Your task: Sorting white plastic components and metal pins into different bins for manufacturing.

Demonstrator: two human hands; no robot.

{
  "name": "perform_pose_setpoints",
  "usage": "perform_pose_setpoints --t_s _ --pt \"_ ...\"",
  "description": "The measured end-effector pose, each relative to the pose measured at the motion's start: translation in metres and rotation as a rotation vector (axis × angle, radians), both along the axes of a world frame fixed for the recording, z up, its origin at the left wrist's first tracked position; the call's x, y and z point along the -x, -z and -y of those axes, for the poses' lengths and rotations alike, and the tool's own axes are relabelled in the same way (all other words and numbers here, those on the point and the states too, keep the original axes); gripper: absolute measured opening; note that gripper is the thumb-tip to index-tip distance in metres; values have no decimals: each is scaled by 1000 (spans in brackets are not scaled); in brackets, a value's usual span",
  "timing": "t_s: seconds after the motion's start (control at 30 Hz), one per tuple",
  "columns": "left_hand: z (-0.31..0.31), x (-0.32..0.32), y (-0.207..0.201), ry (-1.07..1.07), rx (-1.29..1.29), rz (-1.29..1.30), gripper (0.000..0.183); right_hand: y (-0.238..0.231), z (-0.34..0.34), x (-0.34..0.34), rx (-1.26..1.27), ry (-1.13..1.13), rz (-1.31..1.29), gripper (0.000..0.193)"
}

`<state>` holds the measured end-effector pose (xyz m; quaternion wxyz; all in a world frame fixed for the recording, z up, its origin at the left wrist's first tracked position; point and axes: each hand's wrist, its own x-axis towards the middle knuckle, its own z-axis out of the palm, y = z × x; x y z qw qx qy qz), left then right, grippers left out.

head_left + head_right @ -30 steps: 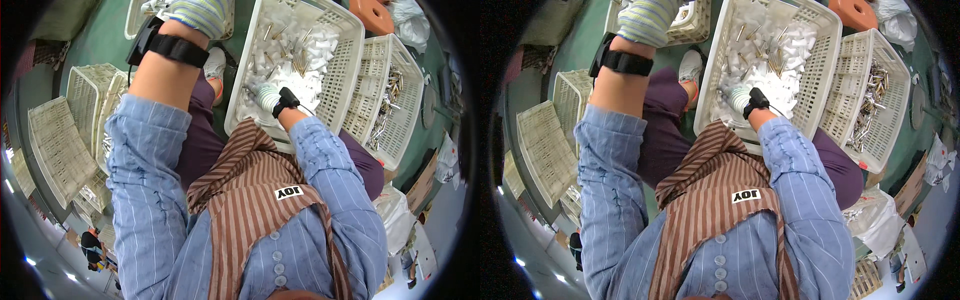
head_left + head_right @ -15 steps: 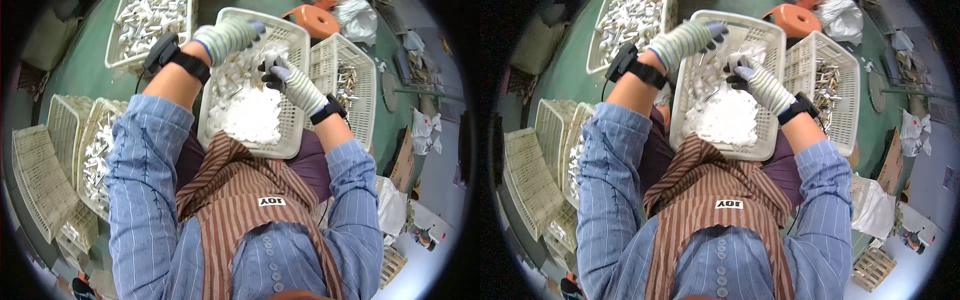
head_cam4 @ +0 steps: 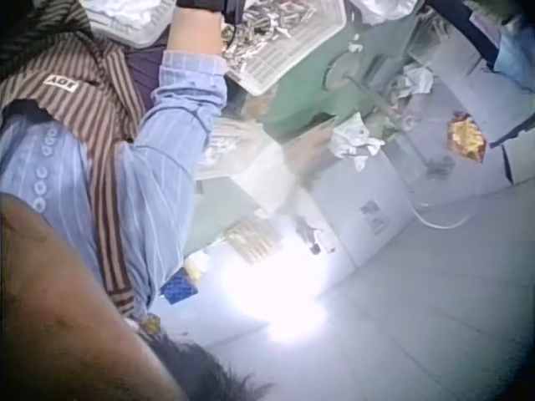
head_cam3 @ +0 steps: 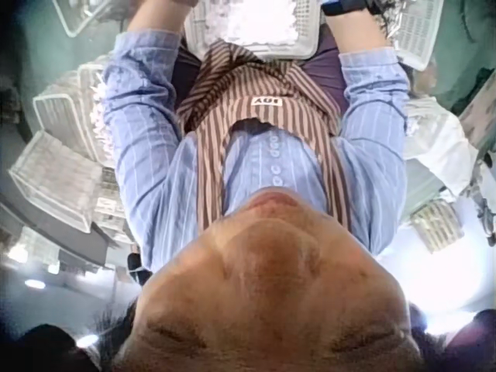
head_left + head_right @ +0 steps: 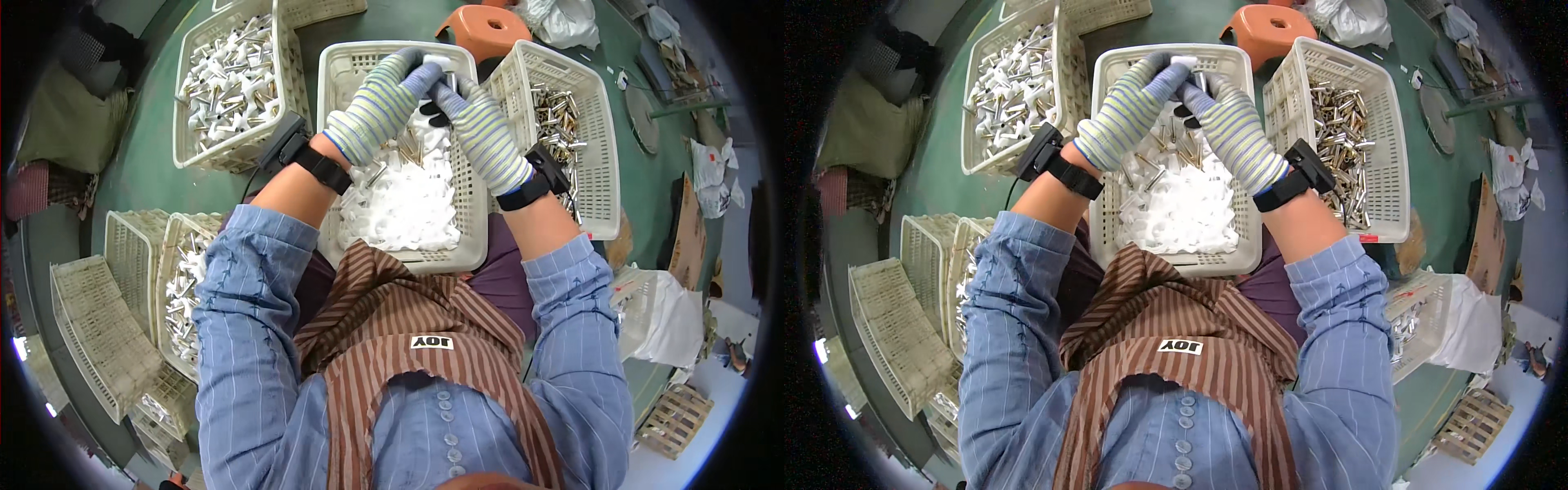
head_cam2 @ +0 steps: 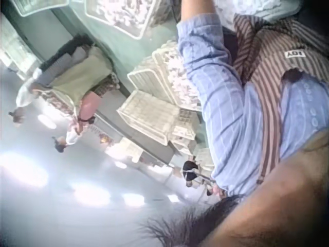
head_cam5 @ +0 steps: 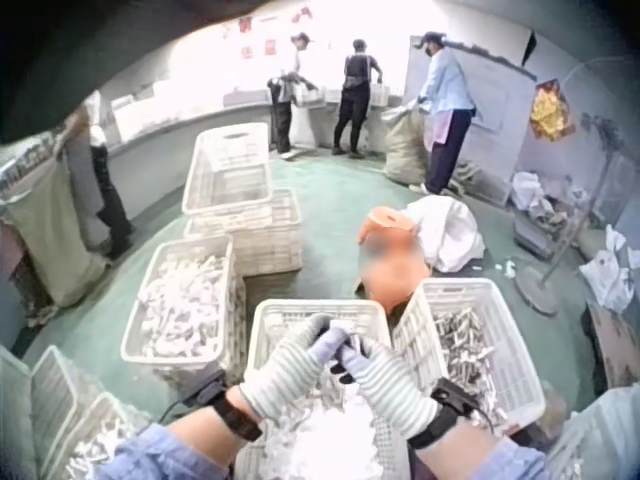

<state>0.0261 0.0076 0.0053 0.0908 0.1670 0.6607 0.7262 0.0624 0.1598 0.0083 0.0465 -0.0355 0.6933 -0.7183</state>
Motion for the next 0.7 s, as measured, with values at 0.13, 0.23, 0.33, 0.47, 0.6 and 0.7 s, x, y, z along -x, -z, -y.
perform_pose_setpoints --t_s 0.13,0.23,0.33,0.47,0.6,0.7 --pt "-4 3 1 -115 -69 26 29 -22 -8 2 -179 150 -10 31" --pt "3 7 -6 2 -203 198 30 -39 -18 -2 -88 153 -147 29" --pt "6 9 -10 56 -342 353 28 -42 -23 -3 282 71 83 21" --pt "6 5 -16 117 -411 370 27 -46 -12 -12 296 112 21 22" --pt "2 1 -20 -7 -403 376 28 -36 -9 -11 264 4 42 22" --pt "6 1 -17 -29 -366 300 31 -36 -1 -13 -75 50 -108 22"
